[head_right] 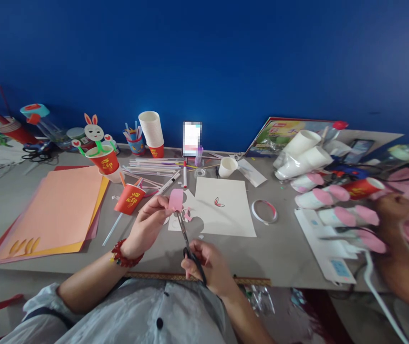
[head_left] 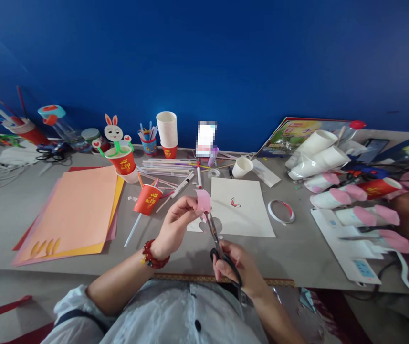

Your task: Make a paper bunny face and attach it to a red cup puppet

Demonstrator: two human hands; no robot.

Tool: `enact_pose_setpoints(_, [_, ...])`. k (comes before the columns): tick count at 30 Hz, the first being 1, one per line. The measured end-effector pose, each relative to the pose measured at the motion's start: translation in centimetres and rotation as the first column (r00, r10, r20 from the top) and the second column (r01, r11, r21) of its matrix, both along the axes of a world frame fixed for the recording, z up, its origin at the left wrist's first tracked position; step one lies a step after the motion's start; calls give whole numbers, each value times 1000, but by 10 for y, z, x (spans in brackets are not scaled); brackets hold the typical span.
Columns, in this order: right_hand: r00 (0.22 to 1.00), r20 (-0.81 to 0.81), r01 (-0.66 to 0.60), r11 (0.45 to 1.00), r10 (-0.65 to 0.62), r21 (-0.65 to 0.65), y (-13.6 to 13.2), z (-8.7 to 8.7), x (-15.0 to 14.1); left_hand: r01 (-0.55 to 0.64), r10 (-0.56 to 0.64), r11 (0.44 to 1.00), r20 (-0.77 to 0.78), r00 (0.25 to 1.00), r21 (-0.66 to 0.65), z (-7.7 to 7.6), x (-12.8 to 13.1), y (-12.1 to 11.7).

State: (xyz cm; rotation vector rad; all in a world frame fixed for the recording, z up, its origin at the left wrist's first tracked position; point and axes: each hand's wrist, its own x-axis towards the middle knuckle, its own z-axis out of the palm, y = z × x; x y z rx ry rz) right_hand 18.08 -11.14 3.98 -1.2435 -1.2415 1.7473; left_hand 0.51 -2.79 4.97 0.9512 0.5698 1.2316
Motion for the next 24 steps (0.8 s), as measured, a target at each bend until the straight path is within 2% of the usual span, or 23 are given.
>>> enact_pose_setpoints(10, [999, -22, 41, 997, -40, 62, 10, 0, -10, 87, -86, 996, 47, 995, -19, 0, 5, -6])
enact_pose_setpoints(24, [997, 26, 68, 997, -70, 46, 15, 0, -9, 97, -96, 995, 20, 995, -22, 2, 7, -9])
